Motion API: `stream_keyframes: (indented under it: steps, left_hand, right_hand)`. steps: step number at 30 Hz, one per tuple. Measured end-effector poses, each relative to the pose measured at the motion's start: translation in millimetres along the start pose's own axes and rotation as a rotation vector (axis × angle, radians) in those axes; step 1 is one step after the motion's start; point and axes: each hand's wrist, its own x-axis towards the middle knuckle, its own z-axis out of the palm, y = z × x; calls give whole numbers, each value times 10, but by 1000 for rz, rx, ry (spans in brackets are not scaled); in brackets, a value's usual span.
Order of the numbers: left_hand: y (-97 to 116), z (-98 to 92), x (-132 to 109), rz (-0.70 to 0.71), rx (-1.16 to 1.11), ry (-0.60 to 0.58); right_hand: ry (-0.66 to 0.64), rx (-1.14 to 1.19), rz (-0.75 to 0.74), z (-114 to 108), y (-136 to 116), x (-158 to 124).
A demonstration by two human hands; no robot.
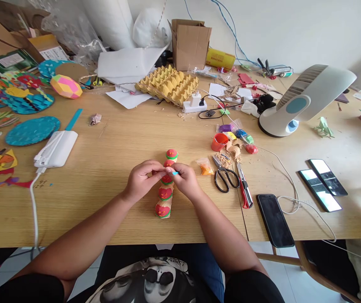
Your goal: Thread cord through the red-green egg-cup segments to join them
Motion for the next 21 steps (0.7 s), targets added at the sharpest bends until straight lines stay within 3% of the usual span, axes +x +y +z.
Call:
stream_keyframes:
  steps: [5,9,14,21]
  left_hand:
    - [-32,-13,0,20,20,-8]
    - [-45,1,0,-10,-16,-12]
    - [-27,-8,2,-28,1,126]
    - [-85,-26,-15,-106,-16,244]
  right_hand:
    - [-64,170,111,-4,20,23]
    - [-25,299,131,-12,12,44]
    - [125,425,172,-49,-3,54]
    - [171,318,198,-51,23,74]
